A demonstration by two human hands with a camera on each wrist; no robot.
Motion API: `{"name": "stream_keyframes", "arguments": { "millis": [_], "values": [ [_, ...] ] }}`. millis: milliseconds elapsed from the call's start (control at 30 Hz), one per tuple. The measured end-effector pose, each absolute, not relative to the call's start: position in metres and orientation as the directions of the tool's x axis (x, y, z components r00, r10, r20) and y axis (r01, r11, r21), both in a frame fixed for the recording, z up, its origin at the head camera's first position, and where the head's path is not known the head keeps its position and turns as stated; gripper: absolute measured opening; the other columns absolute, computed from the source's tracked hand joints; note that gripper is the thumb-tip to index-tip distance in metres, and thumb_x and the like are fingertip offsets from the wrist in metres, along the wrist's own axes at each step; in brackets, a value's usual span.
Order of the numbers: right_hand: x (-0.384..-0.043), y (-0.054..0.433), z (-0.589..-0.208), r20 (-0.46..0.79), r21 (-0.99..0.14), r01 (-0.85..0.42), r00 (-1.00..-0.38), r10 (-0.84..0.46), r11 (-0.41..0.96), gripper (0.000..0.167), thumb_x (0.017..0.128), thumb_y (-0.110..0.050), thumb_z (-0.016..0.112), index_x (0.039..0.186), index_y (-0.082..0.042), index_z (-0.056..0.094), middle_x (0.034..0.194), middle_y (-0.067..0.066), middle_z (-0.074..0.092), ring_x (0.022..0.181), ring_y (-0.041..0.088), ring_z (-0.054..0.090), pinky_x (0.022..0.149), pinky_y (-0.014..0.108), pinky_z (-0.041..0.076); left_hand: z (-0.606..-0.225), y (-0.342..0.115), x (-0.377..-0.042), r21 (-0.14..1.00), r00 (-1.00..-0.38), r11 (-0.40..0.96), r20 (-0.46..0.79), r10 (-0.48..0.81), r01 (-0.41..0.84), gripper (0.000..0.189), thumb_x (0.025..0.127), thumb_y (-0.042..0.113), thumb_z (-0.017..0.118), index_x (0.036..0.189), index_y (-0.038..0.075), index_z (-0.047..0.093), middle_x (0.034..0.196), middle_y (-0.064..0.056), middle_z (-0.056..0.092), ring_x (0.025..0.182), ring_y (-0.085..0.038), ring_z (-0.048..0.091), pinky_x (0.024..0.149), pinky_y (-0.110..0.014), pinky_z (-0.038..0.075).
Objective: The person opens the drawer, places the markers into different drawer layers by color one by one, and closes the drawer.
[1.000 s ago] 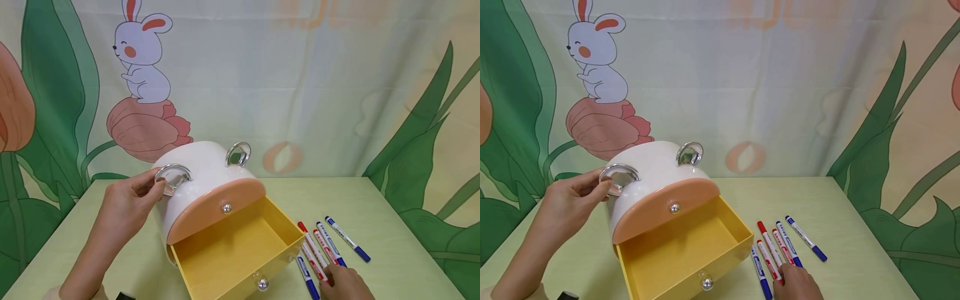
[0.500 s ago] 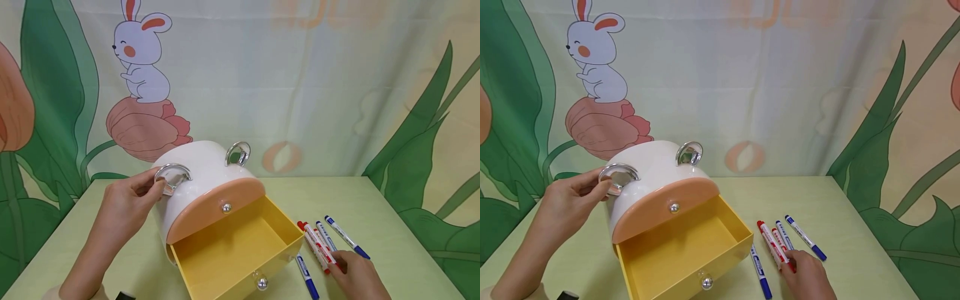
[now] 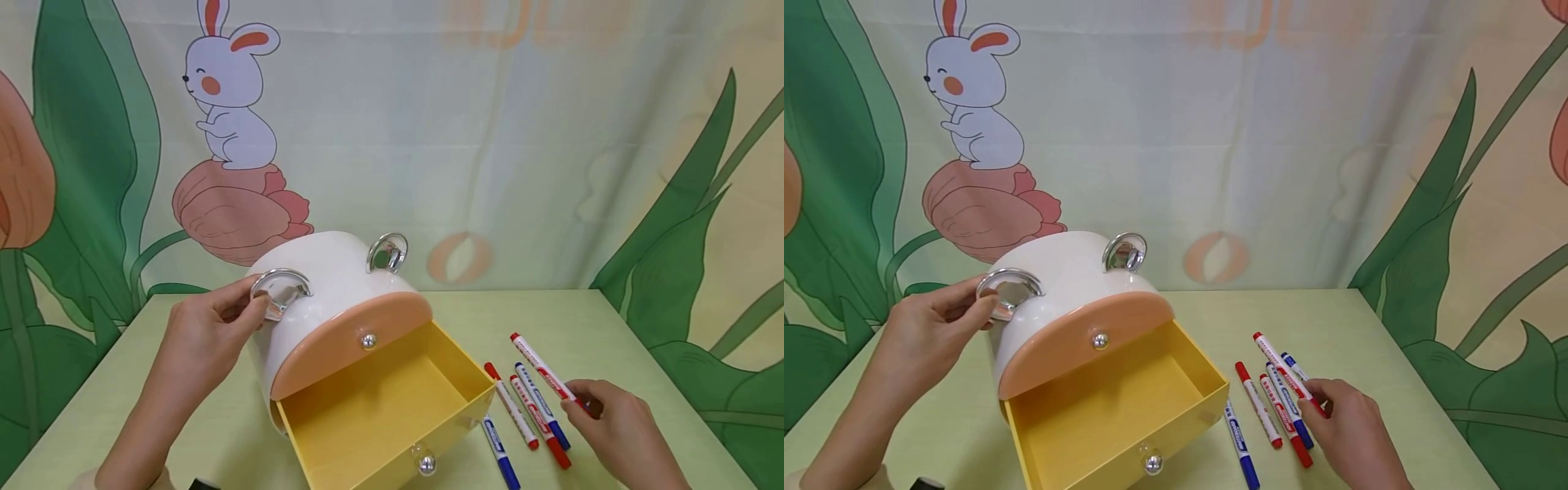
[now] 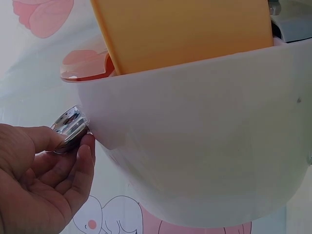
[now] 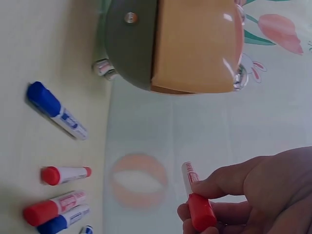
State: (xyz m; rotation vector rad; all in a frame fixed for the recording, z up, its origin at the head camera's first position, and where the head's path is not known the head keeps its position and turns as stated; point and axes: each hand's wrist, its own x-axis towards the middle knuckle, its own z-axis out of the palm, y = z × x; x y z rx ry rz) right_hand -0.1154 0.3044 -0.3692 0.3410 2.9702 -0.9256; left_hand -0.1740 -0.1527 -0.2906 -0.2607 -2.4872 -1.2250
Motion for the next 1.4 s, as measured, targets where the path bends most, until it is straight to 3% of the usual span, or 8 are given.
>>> {"name": "stream_keyframes", "arguments": {
  "millis": [300, 500, 833, 1167, 1400],
  "values": [
    [-0.114, 0.312, -0.346, 0.007, -0.556, 0.074, -0.996, 0.094, 0.828, 0.032, 0.097, -0.016, 0.073, 0.123, 0.003, 0.071, 0.091, 0.002, 0.07, 0.079, 0.019, 0.058, 0.058, 0.027, 0.051, -0.291, -0.153, -0.174, 0.73, -0.922, 0.609, 0.388, 0.005, 0.31, 0.036, 0.103, 0.02, 0.064, 0.135, 0.005, 0.069, 0.105, -0.014, 0.077, 0.096, -0.026, 0.069, 0.072, -0.006, 0.05],
    [-0.115, 0.309, -0.332, 0.003, -0.56, 0.048, -0.998, 0.061, 0.827, 0.032, 0.097, -0.016, 0.074, 0.124, 0.0, 0.071, 0.093, 0.001, 0.07, 0.078, 0.019, 0.058, 0.057, 0.027, 0.052, -0.29, -0.153, -0.174, 0.724, -0.919, 0.613, 0.393, 0.01, 0.316, 0.037, 0.102, 0.02, 0.064, 0.136, 0.005, 0.068, 0.108, -0.016, 0.076, 0.098, -0.027, 0.071, 0.077, -0.014, 0.056],
    [-0.112, 0.298, -0.312, 0.077, -0.552, -0.061, -0.997, -0.021, 0.832, 0.029, 0.095, -0.016, 0.076, 0.121, -0.004, 0.075, 0.094, -0.001, 0.071, 0.077, 0.018, 0.057, 0.058, 0.024, 0.051, -0.291, -0.153, -0.174, 0.73, -0.923, 0.609, 0.385, 0.007, 0.31, 0.038, 0.102, 0.021, 0.064, 0.136, 0.004, 0.067, 0.108, -0.016, 0.076, 0.098, -0.027, 0.07, 0.074, -0.006, 0.049],
    [-0.107, 0.28, -0.294, 0.113, -0.565, -0.132, -0.99, -0.082, 0.815, 0.029, 0.095, -0.017, 0.077, 0.123, -0.009, 0.075, 0.09, -0.004, 0.068, 0.068, 0.016, 0.056, 0.052, 0.025, 0.049, -0.291, -0.153, -0.173, 0.728, -0.923, 0.613, 0.385, 0.005, 0.307, 0.037, 0.103, 0.02, 0.064, 0.136, 0.005, 0.068, 0.108, -0.015, 0.076, 0.098, -0.028, 0.071, 0.078, -0.017, 0.057],
    [-0.109, 0.27, -0.286, 0.136, -0.543, -0.184, -0.982, -0.13, 0.82, 0.027, 0.092, -0.011, 0.079, 0.119, -0.009, 0.076, 0.088, -0.006, 0.066, 0.072, 0.015, 0.054, 0.056, 0.023, 0.049, -0.291, -0.153, -0.173, 0.729, -0.918, 0.606, 0.397, 0.005, 0.319, 0.036, 0.102, 0.019, 0.064, 0.135, 0.004, 0.068, 0.106, -0.015, 0.076, 0.097, -0.027, 0.07, 0.074, -0.007, 0.051]
  ]
}}
